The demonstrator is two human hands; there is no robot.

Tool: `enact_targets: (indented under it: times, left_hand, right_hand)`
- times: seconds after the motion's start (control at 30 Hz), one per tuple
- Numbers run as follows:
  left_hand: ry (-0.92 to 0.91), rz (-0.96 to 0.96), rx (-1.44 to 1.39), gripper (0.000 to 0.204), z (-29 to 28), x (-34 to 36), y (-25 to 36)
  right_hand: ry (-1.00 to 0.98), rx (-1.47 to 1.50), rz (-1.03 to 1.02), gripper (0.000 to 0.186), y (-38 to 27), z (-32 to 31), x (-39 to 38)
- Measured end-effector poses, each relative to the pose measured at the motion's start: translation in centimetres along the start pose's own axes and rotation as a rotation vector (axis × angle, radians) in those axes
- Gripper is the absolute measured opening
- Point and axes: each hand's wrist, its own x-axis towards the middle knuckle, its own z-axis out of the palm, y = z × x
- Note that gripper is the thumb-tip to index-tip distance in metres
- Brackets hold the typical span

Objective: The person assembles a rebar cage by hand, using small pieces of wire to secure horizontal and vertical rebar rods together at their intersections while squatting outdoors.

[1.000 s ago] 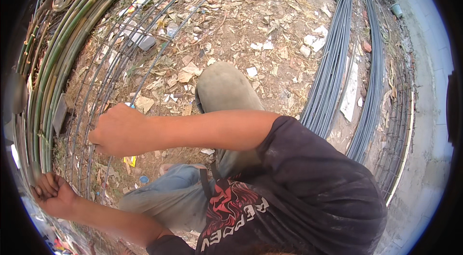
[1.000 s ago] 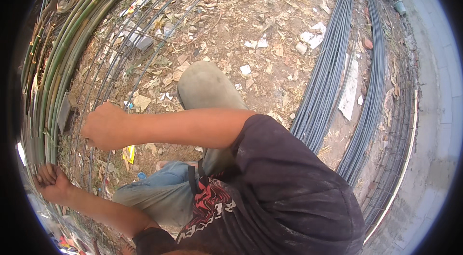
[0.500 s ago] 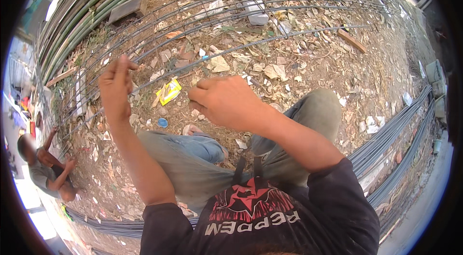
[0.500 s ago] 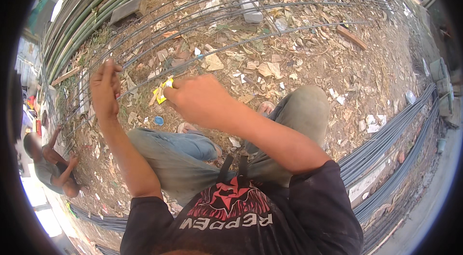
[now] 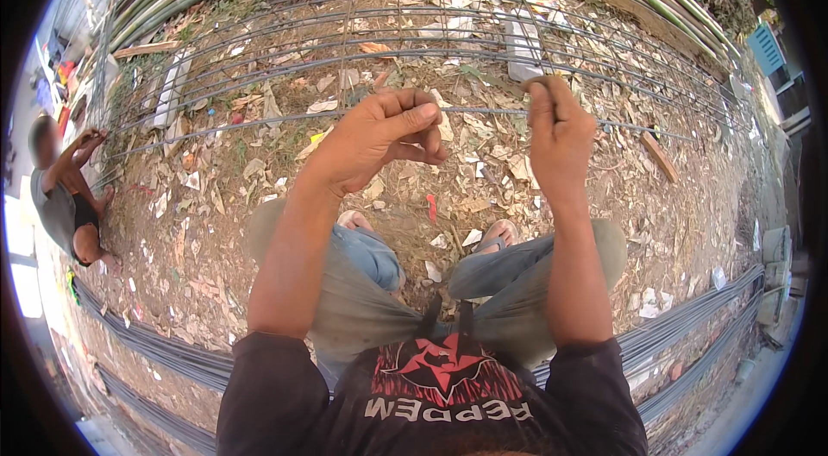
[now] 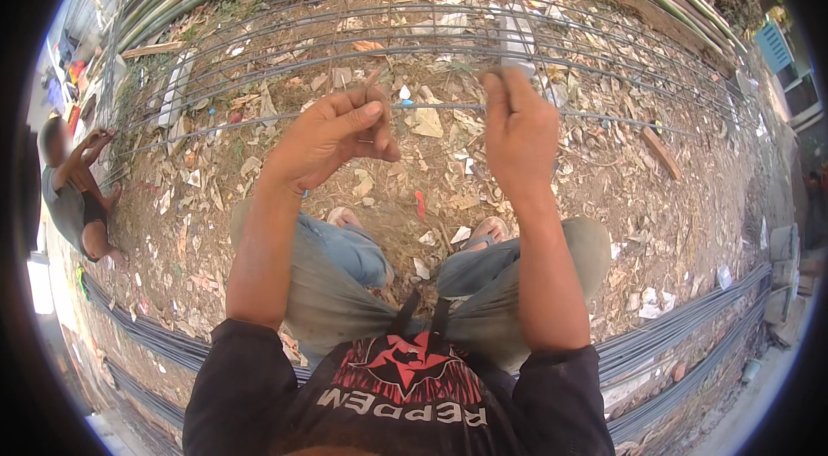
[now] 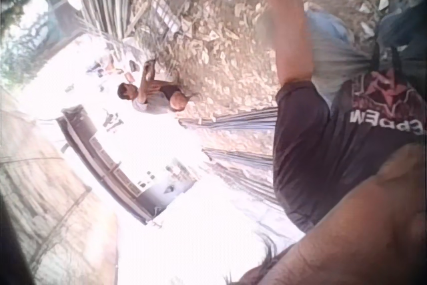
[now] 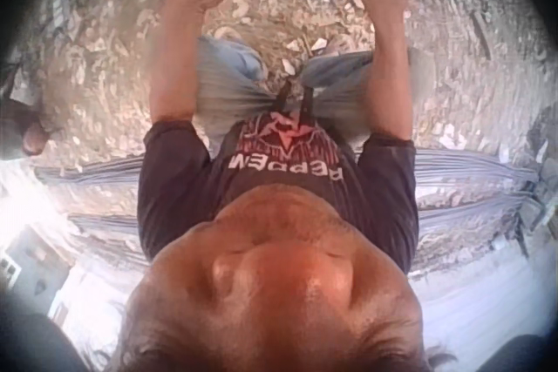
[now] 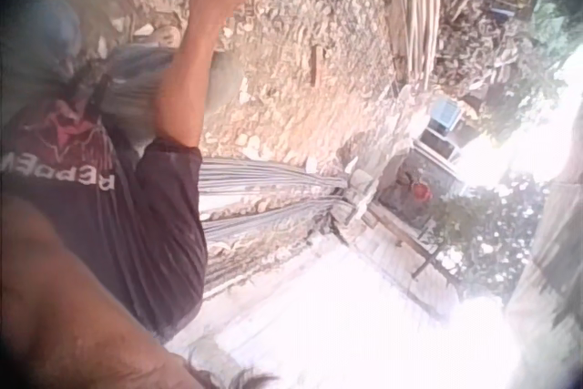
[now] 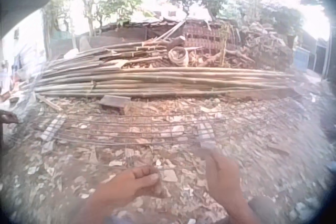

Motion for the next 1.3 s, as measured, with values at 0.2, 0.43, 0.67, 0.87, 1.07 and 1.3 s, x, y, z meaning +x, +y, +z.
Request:
enact_targets:
  times: [0.2,0.43,0.67,0.87,1.07,1.3]
  left_hand:
    - [0.362,0.223,0.180,0.033,-4.1,-0.7,2.4]
    - [0.737,0.383,0.784,0.031,-9.8,-3.1,3.2]
    - [0.769,0.210,1.081,0.028,-11.6,-5.6,2.9]
    - [0.461,0.682,1.243,0.046,-1.7,-1.9,0.7]
    - [0.085,0.470,1.073,0.028,2.0,0.9,-3.3]
    - [0.047,0.444,1.011,0.024,2.8,1.6,-2.1]
  right_hand:
    - [-0.141,-0.054,-0.116,0.015,-0.1,-0.2,-1.0]
    - [-0.529,-0.009,-0.335,0.016,-1.4,2.4,-3.5]
    - [-0.798,0.153,-0.368,0.016,-0.5,-0.8,-1.0]
    - [-0.439,-0.115,-0.278,0.012,-0.1,1.3,-2.2]
    - [-0.437,-0.129,-0.171,0.011,0.4,-0.6,-1.8]
    - [-0.317,-0.027,-0.175,0.008,3.2,-3.2,-1.2]
